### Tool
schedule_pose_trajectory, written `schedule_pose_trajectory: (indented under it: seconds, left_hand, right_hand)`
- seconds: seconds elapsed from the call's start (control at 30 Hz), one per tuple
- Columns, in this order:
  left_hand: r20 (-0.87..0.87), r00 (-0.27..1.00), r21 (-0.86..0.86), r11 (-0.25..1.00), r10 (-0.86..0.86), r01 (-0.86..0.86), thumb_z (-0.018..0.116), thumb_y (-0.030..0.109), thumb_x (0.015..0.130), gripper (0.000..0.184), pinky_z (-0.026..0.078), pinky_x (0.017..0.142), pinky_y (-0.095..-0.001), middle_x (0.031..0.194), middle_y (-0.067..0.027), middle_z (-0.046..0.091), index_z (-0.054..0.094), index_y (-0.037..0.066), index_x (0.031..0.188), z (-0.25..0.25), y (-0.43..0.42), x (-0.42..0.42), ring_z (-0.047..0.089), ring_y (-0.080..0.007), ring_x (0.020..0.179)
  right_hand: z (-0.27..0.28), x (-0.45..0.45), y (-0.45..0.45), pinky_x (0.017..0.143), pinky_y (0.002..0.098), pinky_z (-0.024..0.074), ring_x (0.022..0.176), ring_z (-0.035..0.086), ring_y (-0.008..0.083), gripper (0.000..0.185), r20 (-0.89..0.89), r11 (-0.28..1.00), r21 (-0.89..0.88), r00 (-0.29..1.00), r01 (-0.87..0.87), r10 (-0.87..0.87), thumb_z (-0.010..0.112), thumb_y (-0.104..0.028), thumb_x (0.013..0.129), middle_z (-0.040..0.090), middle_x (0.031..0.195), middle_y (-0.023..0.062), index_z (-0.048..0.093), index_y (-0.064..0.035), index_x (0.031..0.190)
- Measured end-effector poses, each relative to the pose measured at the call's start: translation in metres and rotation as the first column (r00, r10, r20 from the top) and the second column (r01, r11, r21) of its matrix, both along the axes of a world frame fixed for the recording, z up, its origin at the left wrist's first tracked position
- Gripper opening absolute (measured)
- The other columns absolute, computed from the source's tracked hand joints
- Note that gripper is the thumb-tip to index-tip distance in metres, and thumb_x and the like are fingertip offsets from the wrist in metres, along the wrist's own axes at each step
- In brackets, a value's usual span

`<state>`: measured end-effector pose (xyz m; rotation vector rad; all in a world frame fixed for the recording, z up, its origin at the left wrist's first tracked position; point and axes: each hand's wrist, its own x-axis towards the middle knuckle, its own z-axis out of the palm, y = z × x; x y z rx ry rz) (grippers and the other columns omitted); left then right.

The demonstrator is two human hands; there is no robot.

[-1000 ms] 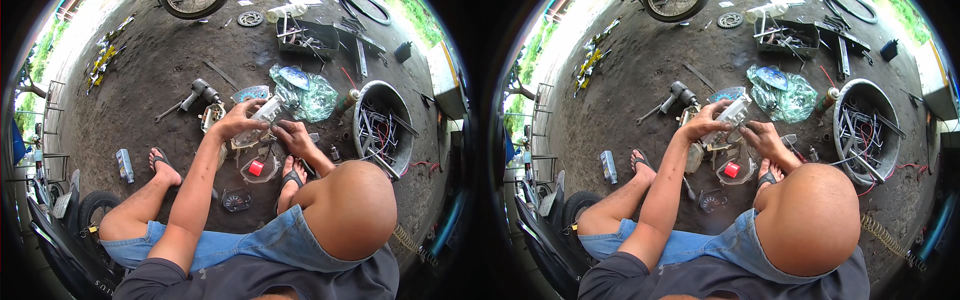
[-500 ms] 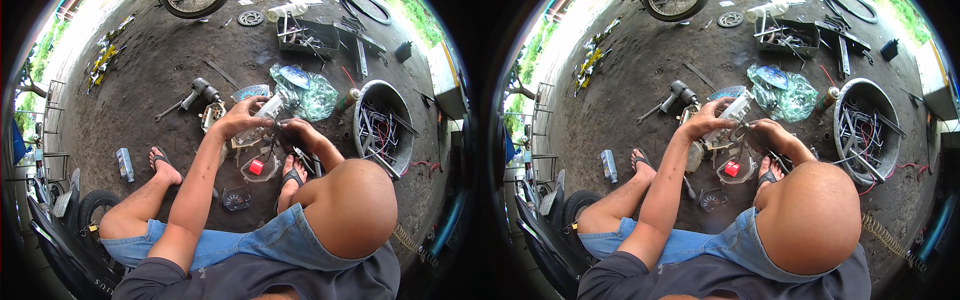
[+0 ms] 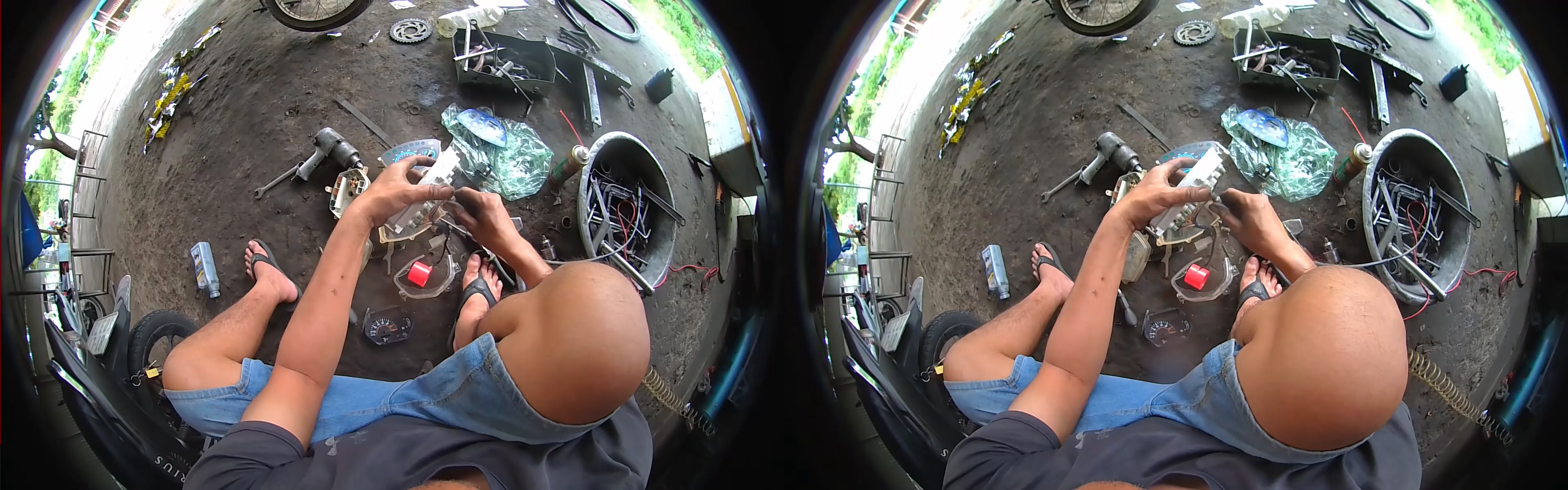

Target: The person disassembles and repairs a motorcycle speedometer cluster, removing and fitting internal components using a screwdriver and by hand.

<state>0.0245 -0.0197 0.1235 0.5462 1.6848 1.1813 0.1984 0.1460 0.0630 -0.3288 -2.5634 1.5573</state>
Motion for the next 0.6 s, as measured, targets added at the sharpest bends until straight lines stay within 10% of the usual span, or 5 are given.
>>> schedule_pose_trajectory:
  seconds: [0.13, 0.33, 0.6]
  left_hand:
    - [0.021, 1.000, -0.001, 1.000, -0.020, 0.020, 0.099, 0.040, 0.076, 0.103, 0.059, 0.083, -0.0335, 0.123, -0.0199, 0.070, 0.047, -0.002, 0.154, -0.002, 0.000, 0.000, 0.070, -0.0215, 0.104]
    - [0.005, 1.000, 0.043, 0.999, 0.011, -0.011, 0.100, 0.043, 0.073, 0.106, 0.059, 0.086, -0.0364, 0.122, -0.0199, 0.070, 0.048, -0.002, 0.154, 0.005, 0.002, 0.006, 0.070, -0.0230, 0.105]
    - [-0.037, 0.999, 0.058, 0.998, -0.001, 0.003, 0.101, 0.041, 0.070, 0.106, 0.057, 0.096, -0.0384, 0.131, -0.0190, 0.066, 0.050, 0.001, 0.155, 0.000, 0.002, 0.004, 0.067, -0.0255, 0.117]
  right_hand:
    - [0.005, -0.005, 0.013, 0.070, 0.0373, 0.0517, 0.076, 0.060, 0.0121, 0.042, 0.210, 0.912, -0.408, 0.976, 0.037, 0.054, 0.065, -0.037, 0.107, 0.071, 0.079, 0.0061, 0.076, 0.0043, 0.113]
    - [0.008, -0.005, 0.004, 0.077, 0.0403, 0.0576, 0.083, 0.076, 0.0261, 0.029, 0.025, 0.993, -0.008, 0.993, 0.118, -0.118, 0.081, -0.023, 0.096, 0.078, 0.091, 0.0213, 0.073, 0.0050, 0.099]
    - [0.022, -0.006, 0.006, 0.077, 0.0415, 0.0564, 0.085, 0.076, 0.0301, 0.028, 0.192, 0.984, -0.161, 0.981, 0.071, -0.040, 0.081, -0.020, 0.094, 0.076, 0.090, 0.0225, 0.070, 0.0045, 0.101]
